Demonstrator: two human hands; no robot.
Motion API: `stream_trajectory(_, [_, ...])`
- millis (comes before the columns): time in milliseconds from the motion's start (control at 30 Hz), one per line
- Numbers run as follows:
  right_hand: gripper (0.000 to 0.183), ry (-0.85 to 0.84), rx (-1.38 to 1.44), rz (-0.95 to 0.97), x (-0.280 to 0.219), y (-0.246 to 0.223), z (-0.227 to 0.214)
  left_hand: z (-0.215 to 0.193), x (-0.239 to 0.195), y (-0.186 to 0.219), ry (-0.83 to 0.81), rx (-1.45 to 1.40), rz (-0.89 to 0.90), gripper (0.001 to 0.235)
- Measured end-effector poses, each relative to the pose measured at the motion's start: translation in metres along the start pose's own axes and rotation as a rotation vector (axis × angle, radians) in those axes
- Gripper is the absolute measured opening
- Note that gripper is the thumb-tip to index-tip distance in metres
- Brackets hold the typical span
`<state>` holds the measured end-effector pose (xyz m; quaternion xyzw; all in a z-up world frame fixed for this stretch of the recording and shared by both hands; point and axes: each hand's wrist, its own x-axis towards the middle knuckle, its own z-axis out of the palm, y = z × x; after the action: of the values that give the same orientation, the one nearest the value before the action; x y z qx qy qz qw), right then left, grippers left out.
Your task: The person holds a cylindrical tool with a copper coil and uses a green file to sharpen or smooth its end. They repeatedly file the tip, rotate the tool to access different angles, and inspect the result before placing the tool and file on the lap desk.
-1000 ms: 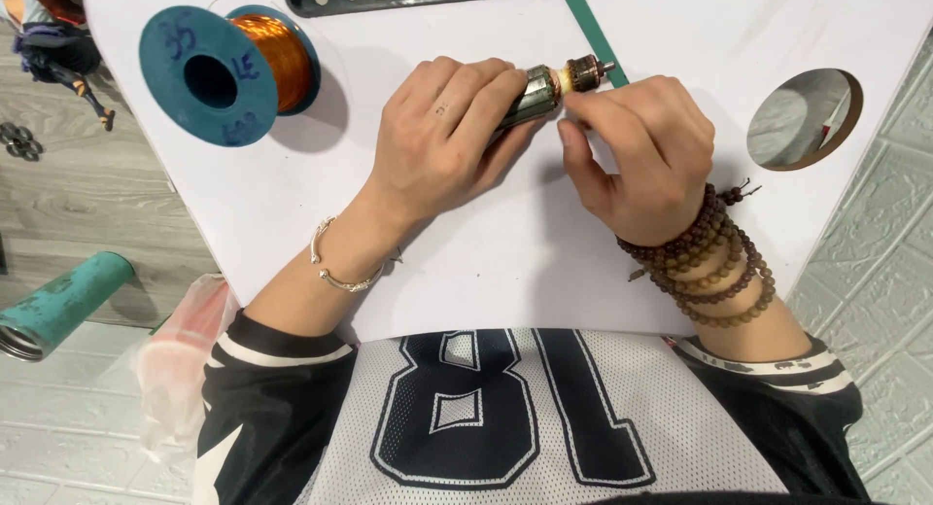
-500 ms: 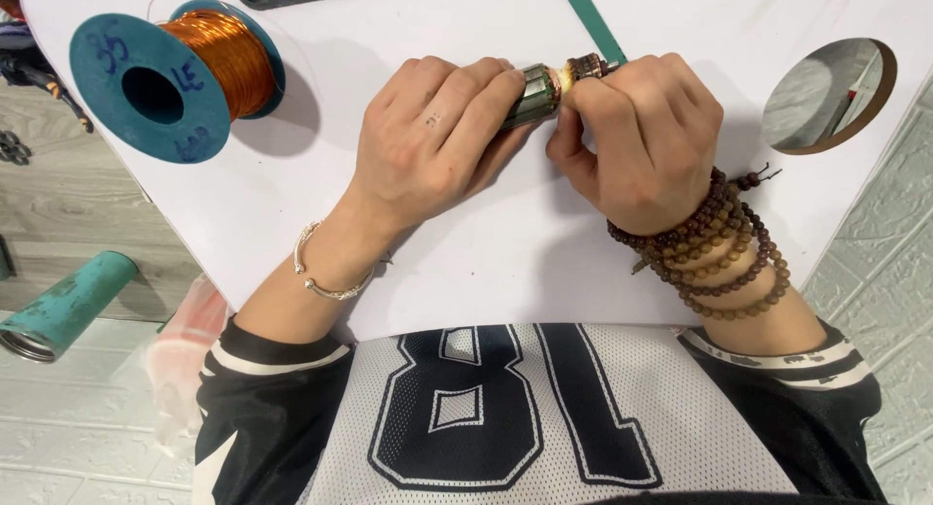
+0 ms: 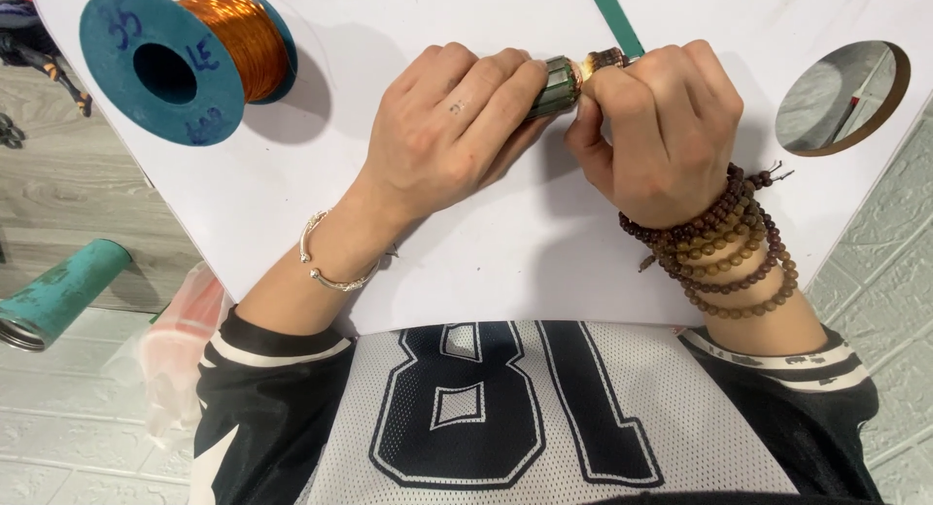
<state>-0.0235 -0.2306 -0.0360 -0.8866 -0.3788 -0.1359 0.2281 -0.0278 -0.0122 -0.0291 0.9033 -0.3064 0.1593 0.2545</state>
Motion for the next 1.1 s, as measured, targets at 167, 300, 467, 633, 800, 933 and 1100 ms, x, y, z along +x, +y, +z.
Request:
stream_trajectory(167, [0.014,-0.013,0.142,0.026,-0.0028,0.0025,-0.0004,0.0011,-0.0023,0.0001,0.005,0.011,-0.009,0.023])
stream_trajectory(300, [0.016,-0.044,0.274,0.045,-0.0051,0.0060,0.0000,0.0017,-0.0037,-0.0003,-0.007,0.022,-0.010,0.025])
stream_trajectory(467, [0.017,-0.052,0.259,0.020,-0.0047,0.0067,-0.0002,0.0021,-0.0040,0.0000,-0.007,0.008,-0.014,0.024])
stream_trajectory(633, [0.015,-0.045,0.243,0.004,-0.0045,0.0060,0.0001,0.0035,-0.0044,0.0008,0.017,0.007,-0.023,0.023])
stream_trajectory(800, [0.011,-0.038,0.241,-0.002,-0.0062,0.0063,0.0014,0.0029,-0.0038,0.0013,0.022,-0.006,-0.031,0.022])
stream_trajectory(933, [0.010,-0.026,0.243,-0.010,-0.0072,0.0069,0.0020,0.0024,-0.0036,0.0014,0.030,-0.011,-0.033,0.022])
stream_trajectory(1100, [0.013,-0.024,0.230,0.043,-0.0075,0.0037,-0.0035,0.0019,-0.0068,0.0006,0.000,-0.046,-0.055,0.025])
